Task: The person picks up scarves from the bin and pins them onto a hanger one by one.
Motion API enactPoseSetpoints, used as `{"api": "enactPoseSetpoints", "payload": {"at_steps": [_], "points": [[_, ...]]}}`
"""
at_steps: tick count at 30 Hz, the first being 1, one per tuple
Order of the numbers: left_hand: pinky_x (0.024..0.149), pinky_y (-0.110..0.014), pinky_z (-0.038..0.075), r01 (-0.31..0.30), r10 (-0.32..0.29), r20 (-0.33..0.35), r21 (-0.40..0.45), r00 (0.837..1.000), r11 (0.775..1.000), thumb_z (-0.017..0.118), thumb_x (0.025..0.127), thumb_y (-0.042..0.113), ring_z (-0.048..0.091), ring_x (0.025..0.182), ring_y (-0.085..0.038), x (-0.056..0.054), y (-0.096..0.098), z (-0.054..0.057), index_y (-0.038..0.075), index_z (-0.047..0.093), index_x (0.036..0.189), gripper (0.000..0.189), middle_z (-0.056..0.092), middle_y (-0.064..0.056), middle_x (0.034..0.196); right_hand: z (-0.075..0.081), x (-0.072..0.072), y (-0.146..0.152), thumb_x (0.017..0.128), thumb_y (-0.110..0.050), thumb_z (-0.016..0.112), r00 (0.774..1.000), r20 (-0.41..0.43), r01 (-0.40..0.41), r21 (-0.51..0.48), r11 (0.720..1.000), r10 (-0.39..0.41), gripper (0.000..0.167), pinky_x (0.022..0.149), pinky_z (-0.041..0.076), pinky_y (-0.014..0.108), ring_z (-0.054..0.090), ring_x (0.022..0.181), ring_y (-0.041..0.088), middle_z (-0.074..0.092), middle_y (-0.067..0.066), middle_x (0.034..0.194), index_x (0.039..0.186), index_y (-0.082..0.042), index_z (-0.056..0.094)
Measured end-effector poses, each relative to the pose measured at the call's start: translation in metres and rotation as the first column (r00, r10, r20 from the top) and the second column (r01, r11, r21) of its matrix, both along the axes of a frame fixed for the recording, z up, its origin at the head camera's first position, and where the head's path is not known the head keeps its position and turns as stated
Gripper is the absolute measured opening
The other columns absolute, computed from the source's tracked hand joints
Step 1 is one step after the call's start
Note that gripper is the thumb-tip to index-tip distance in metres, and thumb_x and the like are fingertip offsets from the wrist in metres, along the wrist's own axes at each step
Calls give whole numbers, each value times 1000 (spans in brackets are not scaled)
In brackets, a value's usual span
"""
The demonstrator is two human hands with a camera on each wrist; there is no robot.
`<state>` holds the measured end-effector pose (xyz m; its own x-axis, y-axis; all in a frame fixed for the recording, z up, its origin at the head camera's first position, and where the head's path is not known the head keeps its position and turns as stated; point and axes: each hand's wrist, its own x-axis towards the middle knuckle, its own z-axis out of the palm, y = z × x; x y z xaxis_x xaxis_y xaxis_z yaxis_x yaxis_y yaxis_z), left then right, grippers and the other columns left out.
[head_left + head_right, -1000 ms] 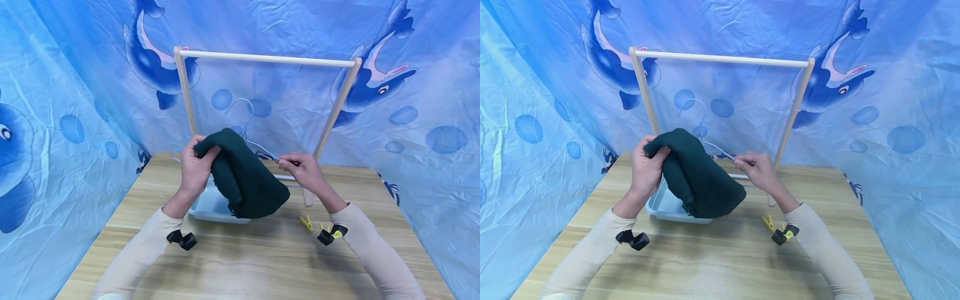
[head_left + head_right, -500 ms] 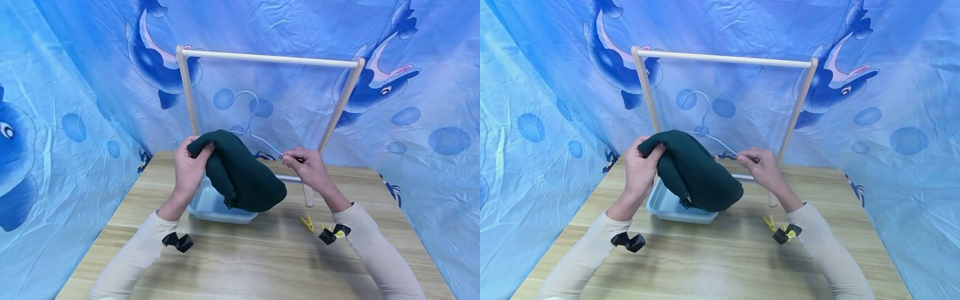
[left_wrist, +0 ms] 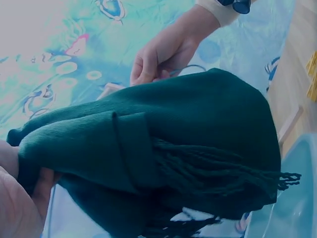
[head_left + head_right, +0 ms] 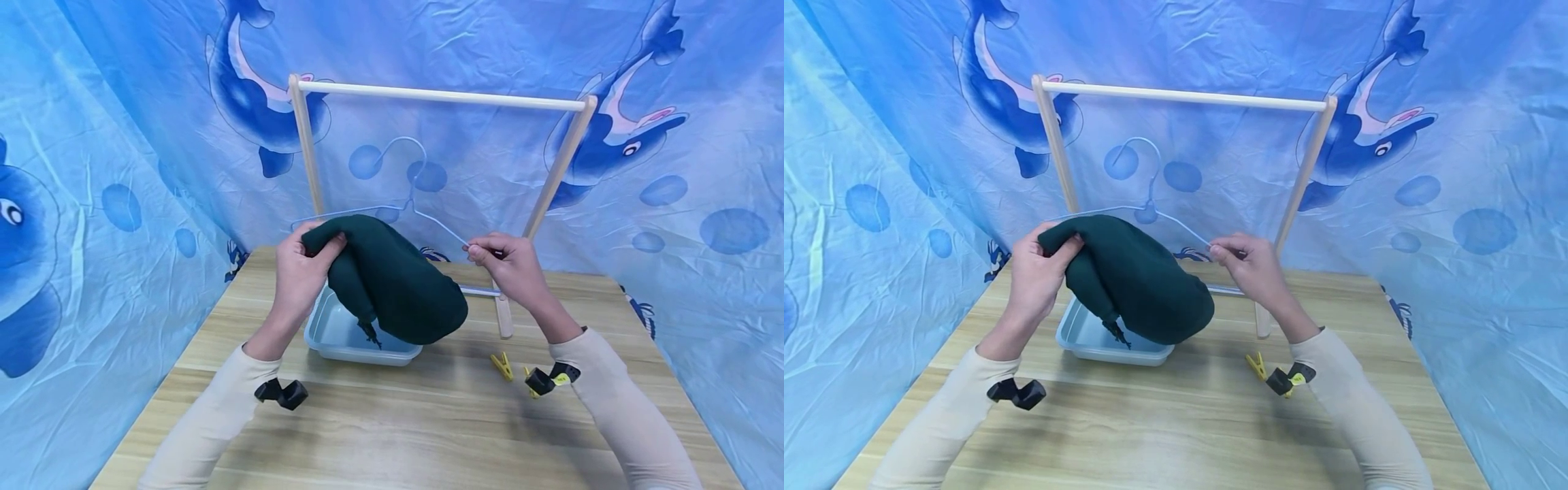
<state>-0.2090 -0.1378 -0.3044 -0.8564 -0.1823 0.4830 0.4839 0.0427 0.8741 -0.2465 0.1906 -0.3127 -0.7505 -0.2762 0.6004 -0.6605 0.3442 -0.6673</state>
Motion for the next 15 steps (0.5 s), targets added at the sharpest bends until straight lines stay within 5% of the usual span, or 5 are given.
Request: {"api": "enactPoseSetpoints", "payload": {"at_steps": [6, 11, 15], "points": [[85, -29, 53, 0, 2, 16, -111, 1000, 994, 73, 96, 16, 63, 103, -20, 1, -7, 3, 3, 73, 118, 26, 69, -8, 116, 3, 0, 0, 97, 3, 65, 1000, -1, 2, -5, 1000, -2, 14, 59, 46, 16, 61, 72, 8, 70, 16, 85, 101, 5, 78], [88, -30, 50, -13, 17, 32, -118, 999, 993, 72, 97, 20, 57, 109, -18, 0, -8, 1, 4, 74, 118, 26, 66, -8, 116, 4, -1, 0, 97, 2, 65, 1000, 12, 4, 1, 1000, -4, 14, 57, 44, 17, 58, 70, 9, 70, 16, 85, 101, 5, 78], [79, -28, 53, -18, 24, 56, -107, 998, 994, 73, 97, 24, 62, 97, -21, -1, -9, -2, 7, 75, 114, 25, 67, -5, 107, 4, -2, -1, 97, 2, 65, 1000, 18, 1, 0, 1000, -1, 14, 56, 43, 18, 55, 67, 10, 70, 15, 84, 100, 5, 78]]}}
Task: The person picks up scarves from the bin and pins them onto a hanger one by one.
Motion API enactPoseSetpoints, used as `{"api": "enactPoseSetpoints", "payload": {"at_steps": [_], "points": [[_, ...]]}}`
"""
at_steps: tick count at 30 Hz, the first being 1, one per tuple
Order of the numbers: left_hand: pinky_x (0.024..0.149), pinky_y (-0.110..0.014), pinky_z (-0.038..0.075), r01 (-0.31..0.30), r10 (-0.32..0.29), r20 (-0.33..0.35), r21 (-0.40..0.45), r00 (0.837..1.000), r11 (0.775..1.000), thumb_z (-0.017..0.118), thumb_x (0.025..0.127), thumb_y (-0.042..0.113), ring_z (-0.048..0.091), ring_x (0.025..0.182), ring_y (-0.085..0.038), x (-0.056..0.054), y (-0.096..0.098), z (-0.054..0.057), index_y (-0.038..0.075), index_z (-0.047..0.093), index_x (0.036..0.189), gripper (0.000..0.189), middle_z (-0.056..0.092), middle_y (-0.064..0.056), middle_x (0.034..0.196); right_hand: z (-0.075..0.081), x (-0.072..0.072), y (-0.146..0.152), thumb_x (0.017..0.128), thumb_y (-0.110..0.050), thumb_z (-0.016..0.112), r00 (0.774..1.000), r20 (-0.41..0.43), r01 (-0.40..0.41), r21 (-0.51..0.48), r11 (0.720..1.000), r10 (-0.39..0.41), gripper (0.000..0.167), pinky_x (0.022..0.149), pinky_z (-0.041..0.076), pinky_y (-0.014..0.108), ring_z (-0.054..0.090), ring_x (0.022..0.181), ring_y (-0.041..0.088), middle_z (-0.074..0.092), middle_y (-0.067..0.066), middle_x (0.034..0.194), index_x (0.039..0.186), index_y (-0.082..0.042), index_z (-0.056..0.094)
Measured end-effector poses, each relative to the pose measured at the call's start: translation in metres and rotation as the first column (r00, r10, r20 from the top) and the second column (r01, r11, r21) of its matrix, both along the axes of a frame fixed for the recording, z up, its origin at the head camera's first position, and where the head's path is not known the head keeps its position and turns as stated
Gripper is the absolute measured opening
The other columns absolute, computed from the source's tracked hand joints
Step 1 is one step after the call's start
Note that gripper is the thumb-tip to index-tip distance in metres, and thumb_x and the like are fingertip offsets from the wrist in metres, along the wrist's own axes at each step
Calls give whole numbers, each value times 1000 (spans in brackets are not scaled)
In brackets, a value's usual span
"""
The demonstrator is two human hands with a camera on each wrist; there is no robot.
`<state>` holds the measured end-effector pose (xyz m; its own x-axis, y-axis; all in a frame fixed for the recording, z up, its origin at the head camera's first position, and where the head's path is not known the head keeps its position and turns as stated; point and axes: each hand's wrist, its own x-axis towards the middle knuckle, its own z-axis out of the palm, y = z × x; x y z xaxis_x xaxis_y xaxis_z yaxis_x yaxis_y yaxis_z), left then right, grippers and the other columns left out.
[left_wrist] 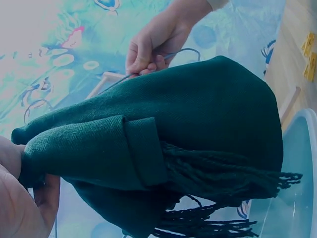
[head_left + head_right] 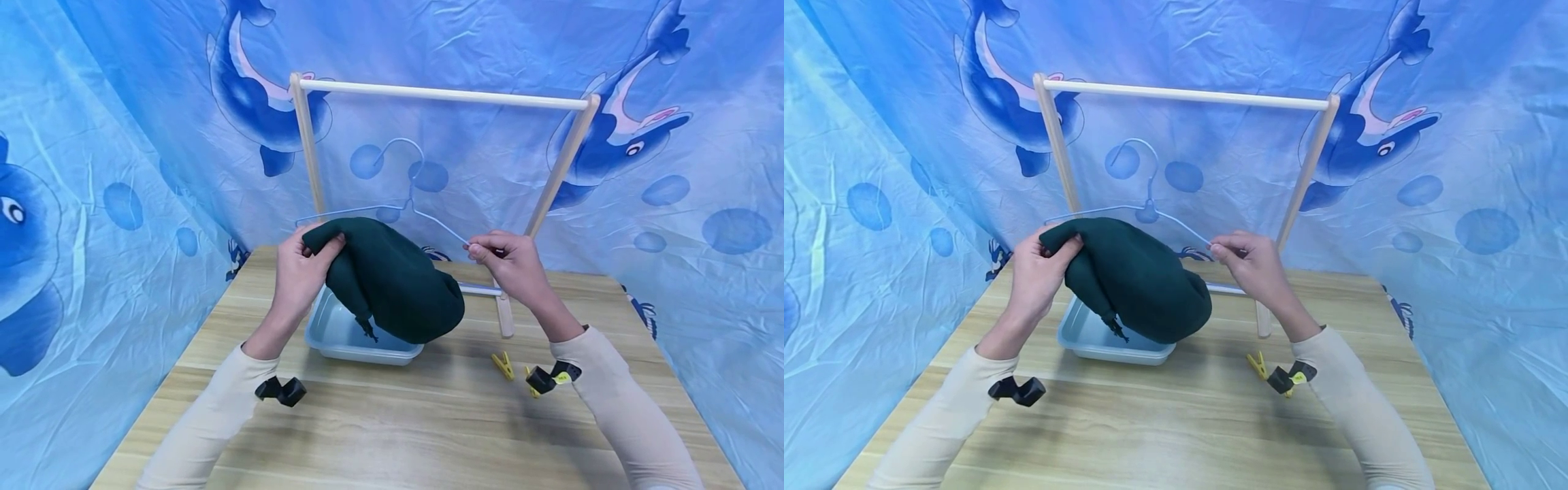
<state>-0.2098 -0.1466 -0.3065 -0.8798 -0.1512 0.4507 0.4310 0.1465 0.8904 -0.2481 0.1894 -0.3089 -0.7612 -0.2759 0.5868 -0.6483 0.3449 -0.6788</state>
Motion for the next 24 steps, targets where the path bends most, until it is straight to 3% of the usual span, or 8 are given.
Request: {"api": "enactPoseSetpoints", "payload": {"at_steps": [6, 11, 13, 16, 18, 20, 24], "points": [[60, -29, 47, -16, 16, 11, 0, 1000, 1000, 72, 97, 31, 57, 69, -22, 0, 0, -2, 5, 73, 94, 27, 62, -4, 77, -1, -1, -1, 97, 3, 66, 1000, -8, -1, 8, 1000, 1, 13, 54, 41, 18, 54, 66, 12, 70, 15, 84, 100, 5, 78], [52, -29, 43, -24, 23, -10, -11, 1000, 1000, 72, 97, 33, 51, 56, -22, 0, 1, -2, 3, 70, 83, 33, 54, -2, 65, -2, -2, -1, 96, 2, 67, 1000, -7, -5, 11, 1000, 6, 13, 54, 40, 19, 52, 66, 12, 70, 14, 83, 100, 4, 79], [57, -28, 45, -6, 5, -22, -28, 1000, 1000, 72, 98, 31, 56, 63, -21, 1, 2, -2, 6, 76, 92, 26, 63, -1, 73, -2, -2, -2, 96, 2, 67, 1000, -8, -11, 11, 1000, 11, 13, 53, 39, 20, 49, 64, 12, 69, 13, 82, 100, 4, 79], [76, -28, 53, 49, -50, -39, -38, 998, 998, 71, 99, 28, 67, 87, -18, 0, 4, -1, 14, 79, 113, 21, 75, 0, 98, -4, -2, -3, 96, 2, 67, 1000, -9, -16, 14, 1000, 16, 12, 52, 37, 21, 46, 62, 12, 67, 12, 80, 100, 5, 78], [91, -30, 54, 94, -95, -47, -28, 994, 995, 70, 99, 26, 68, 108, -16, -1, 6, 0, 19, 75, 125, 27, 74, 0, 118, -5, -2, -4, 96, 2, 68, 1000, -6, -18, 18, 1000, 18, 12, 52, 37, 21, 45, 61, 12, 66, 11, 79, 100, 5, 78], [102, -33, 51, 132, -132, -57, -15, 990, 991, 69, 100, 23, 64, 121, -16, -2, 9, 1, 19, 73, 128, 29, 71, -1, 128, -7, -3, -5, 95, 1, 69, 1000, -1, -16, 21, 1000, 16, 11, 52, 37, 21, 45, 60, 13, 65, 11, 77, 99, 4, 79], [106, -35, 48, 192, -192, -63, -1, 979, 981, 69, 100, 18, 61, 128, -16, -2, 16, 5, 17, 71, 133, 33, 68, -2, 135, -10, -3, -8, 94, -2, 71, 1000, 14, -5, 28, 1000, 5, 10, 53, 37, 21, 45, 61, 14, 64, 9, 75, 98, 1, 80]]}}
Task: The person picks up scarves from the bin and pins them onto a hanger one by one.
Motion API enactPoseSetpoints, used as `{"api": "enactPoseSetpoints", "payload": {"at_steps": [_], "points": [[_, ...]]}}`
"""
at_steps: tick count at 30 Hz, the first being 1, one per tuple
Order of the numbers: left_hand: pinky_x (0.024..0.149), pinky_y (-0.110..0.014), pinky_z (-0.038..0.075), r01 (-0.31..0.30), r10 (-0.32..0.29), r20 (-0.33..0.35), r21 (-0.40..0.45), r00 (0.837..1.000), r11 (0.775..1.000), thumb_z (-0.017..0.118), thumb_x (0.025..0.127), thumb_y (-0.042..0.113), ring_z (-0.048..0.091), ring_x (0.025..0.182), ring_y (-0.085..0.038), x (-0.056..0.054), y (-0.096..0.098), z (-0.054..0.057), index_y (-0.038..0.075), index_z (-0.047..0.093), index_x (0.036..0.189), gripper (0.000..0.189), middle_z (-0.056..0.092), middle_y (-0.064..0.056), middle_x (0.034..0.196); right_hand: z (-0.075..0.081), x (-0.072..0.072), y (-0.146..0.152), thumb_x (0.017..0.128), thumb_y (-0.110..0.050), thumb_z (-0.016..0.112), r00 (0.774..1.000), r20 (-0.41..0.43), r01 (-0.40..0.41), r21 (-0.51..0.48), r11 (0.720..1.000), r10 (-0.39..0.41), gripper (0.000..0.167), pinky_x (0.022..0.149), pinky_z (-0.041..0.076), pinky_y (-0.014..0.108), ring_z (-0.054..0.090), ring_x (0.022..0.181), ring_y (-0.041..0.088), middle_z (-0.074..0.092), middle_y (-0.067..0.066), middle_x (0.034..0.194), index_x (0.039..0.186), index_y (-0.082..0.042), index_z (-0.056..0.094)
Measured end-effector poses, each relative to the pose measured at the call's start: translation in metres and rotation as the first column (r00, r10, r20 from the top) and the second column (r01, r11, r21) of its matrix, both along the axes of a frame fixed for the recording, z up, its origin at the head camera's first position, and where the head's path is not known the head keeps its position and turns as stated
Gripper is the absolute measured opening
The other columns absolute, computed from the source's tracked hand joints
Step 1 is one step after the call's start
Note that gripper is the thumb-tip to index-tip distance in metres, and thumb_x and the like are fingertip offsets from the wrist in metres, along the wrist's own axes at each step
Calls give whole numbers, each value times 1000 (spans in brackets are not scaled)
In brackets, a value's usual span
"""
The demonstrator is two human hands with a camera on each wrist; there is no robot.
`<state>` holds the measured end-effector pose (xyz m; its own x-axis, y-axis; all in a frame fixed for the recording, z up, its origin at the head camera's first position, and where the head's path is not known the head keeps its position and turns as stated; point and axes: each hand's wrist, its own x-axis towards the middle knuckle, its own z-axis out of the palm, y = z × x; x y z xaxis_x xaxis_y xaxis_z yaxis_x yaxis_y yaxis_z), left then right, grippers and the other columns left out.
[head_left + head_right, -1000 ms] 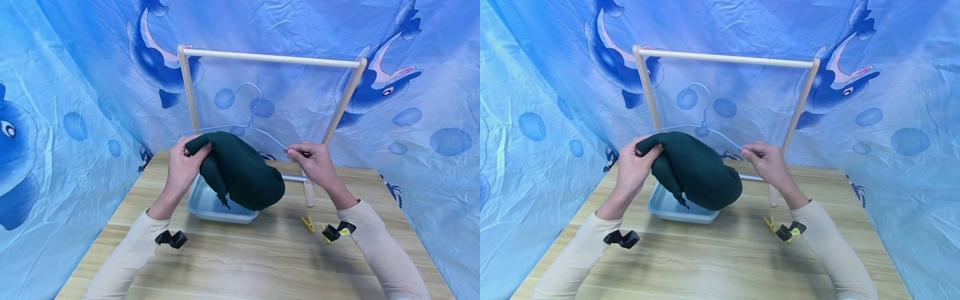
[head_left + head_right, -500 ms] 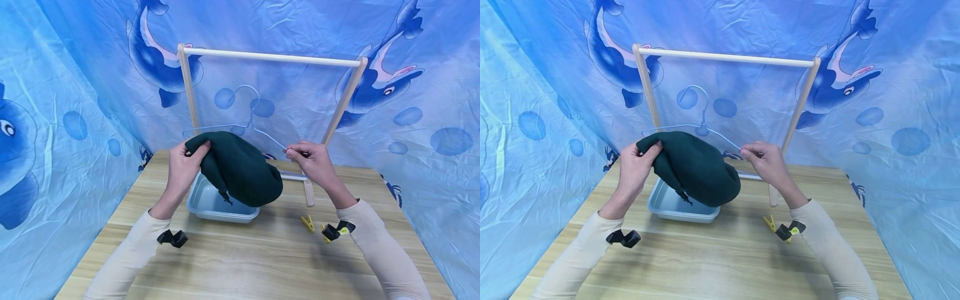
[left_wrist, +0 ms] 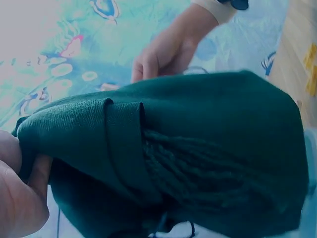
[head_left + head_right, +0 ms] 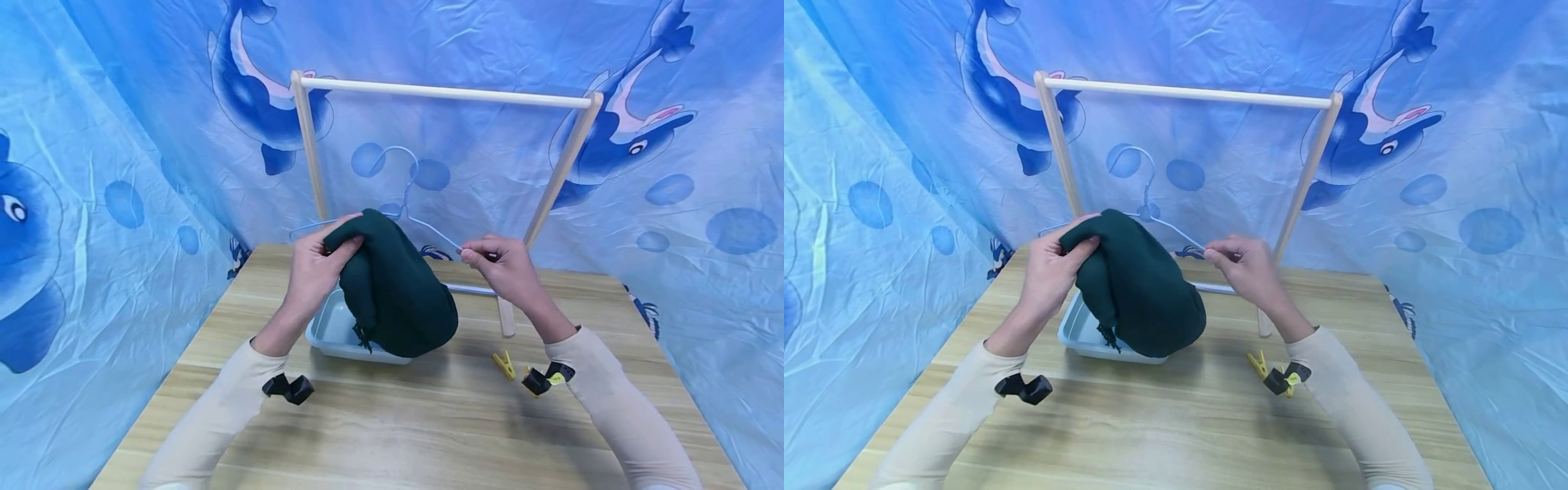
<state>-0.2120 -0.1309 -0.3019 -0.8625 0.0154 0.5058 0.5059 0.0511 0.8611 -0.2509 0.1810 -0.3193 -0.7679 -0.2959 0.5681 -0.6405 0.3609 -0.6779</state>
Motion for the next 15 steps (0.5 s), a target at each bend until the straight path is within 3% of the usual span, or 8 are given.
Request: {"api": "enactPoseSetpoints", "payload": {"at_steps": [8, 15], "points": [[111, -34, 44, 76, -77, 18, 45, 997, 996, 67, 100, 12, 55, 134, -15, 3, 18, 17, 12, 66, 138, 38, 63, -4, 141, -8, -2, -4, 94, -3, 72, 1000, -6, 16, -3, 1000, -16, 10, 52, 35, 23, 45, 61, 15, 60, 7, 72, 98, 0, 80], [110, -32, 44, 140, -149, 79, 108, 986, 984, 64, 101, 6, 48, 140, -14, 9, 19, 19, 16, 56, 147, 49, 52, 2, 153, -6, -1, -1, 93, 6, 70, 999, -44, 16, -44, 999, -18, 11, 53, 34, 22, 43, 59, 12, 63, 11, 74, 99, 6, 79]]}}
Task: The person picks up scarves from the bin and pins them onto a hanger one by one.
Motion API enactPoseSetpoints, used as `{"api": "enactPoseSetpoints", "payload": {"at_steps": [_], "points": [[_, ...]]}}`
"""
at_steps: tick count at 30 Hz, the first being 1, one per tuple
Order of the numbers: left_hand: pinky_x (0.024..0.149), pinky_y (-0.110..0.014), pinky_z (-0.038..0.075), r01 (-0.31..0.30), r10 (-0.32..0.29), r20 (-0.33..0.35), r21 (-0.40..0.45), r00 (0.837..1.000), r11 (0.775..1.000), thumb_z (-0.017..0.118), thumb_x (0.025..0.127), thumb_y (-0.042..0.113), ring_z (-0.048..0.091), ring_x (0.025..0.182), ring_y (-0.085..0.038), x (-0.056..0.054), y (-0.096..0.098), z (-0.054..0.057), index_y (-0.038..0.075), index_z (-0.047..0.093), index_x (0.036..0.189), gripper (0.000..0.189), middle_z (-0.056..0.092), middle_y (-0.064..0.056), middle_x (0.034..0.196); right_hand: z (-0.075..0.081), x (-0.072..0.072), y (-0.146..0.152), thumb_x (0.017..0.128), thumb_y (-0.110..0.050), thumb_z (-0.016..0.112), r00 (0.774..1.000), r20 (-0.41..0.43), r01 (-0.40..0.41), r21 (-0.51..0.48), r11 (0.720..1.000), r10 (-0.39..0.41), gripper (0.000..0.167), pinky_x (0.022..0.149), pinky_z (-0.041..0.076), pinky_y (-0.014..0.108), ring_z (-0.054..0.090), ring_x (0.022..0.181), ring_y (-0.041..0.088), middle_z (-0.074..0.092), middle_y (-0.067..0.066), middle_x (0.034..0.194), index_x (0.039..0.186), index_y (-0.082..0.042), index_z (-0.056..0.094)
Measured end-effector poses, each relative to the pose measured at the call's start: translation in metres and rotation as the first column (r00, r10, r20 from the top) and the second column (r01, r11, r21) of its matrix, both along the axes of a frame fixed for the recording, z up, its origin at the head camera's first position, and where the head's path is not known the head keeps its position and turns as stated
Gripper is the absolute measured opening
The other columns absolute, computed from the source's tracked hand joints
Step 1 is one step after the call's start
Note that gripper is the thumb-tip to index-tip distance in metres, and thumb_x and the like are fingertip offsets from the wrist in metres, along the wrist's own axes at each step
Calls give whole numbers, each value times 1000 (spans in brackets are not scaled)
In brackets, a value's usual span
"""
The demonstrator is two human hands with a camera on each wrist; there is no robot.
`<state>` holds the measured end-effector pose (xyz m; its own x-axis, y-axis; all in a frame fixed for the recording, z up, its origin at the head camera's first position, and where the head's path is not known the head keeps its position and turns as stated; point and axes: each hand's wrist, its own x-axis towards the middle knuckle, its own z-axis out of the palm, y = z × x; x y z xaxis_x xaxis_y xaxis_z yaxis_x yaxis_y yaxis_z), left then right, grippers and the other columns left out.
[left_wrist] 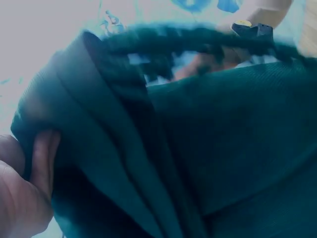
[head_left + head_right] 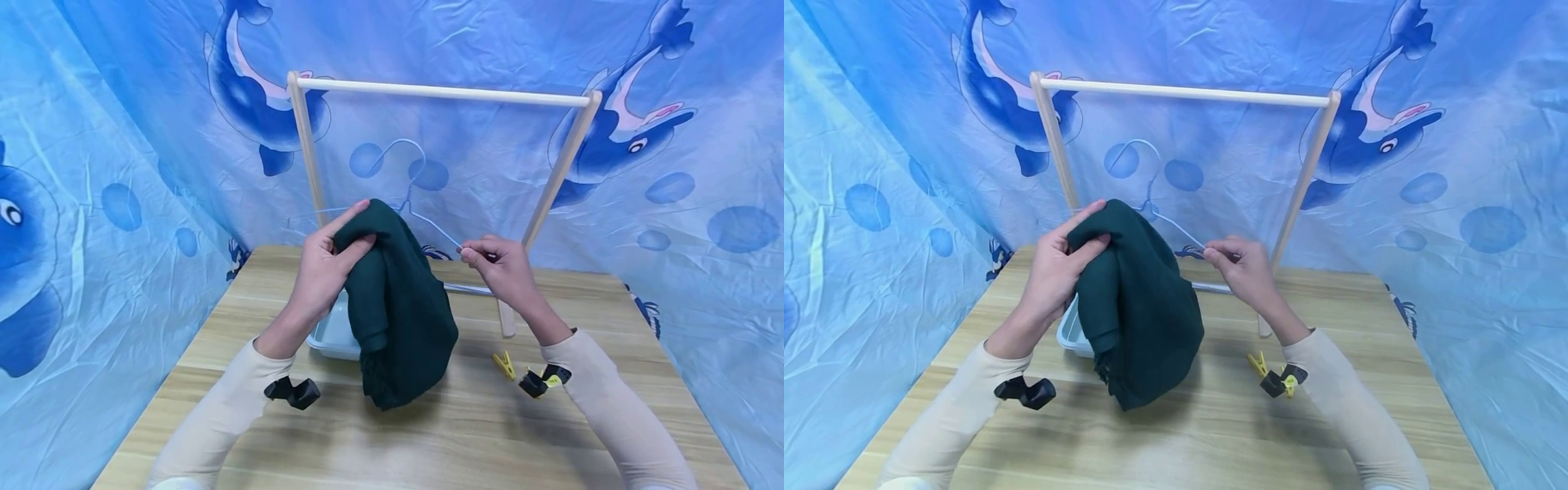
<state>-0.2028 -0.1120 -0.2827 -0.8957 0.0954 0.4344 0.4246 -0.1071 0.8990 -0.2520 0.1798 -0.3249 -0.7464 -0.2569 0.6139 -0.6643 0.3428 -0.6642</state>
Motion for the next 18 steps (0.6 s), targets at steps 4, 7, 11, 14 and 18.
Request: {"api": "enactPoseSetpoints", "payload": {"at_steps": [4, 7, 11, 14, 18], "points": [[106, -29, 46, 12, -13, 11, 26, 1000, 1000, 63, 100, 3, 48, 139, -16, 1, -5, -3, 14, 53, 150, 52, 50, 1, 154, 2, 0, 3, 94, 5, 69, 1000, -4, -2, -16, 1000, 2, 11, 53, 35, 21, 46, 61, 11, 65, 12, 77, 98, 4, 79], [104, -28, 48, 14, -15, 20, 44, 1000, 999, 62, 100, 1, 50, 137, -18, 1, -9, -6, 12, 52, 151, 53, 50, -1, 153, 2, 1, 5, 95, 4, 68, 1000, -1, -13, -18, 1000, 13, 11, 53, 37, 20, 47, 62, 11, 66, 12, 77, 97, 4, 79], [101, -27, 50, 10, -12, 45, 57, 999, 998, 61, 101, 1, 52, 134, -20, 1, -14, -10, 12, 50, 151, 53, 51, -2, 152, 1, 2, 6, 95, 6, 67, 999, 2, -40, -24, 999, 40, 12, 53, 37, 20, 47, 62, 11, 66, 12, 78, 96, 4, 79], [99, -27, 51, -4, 0, 64, 61, 998, 998, 61, 101, 2, 54, 132, -20, 1, -17, -12, 11, 50, 152, 52, 52, -4, 151, 1, 3, 7, 95, 7, 66, 999, -5, -54, -34, 998, 54, 13, 52, 37, 21, 47, 62, 10, 66, 12, 78, 97, 5, 78], [98, -26, 51, -32, 26, 85, 66, 996, 997, 61, 101, 4, 54, 129, -20, 2, -21, -15, 11, 51, 151, 51, 52, -5, 149, 4, 6, 8, 94, 10, 65, 998, -20, -69, -40, 997, 68, 14, 52, 37, 21, 48, 62, 10, 67, 13, 79, 96, 5, 78]]}}
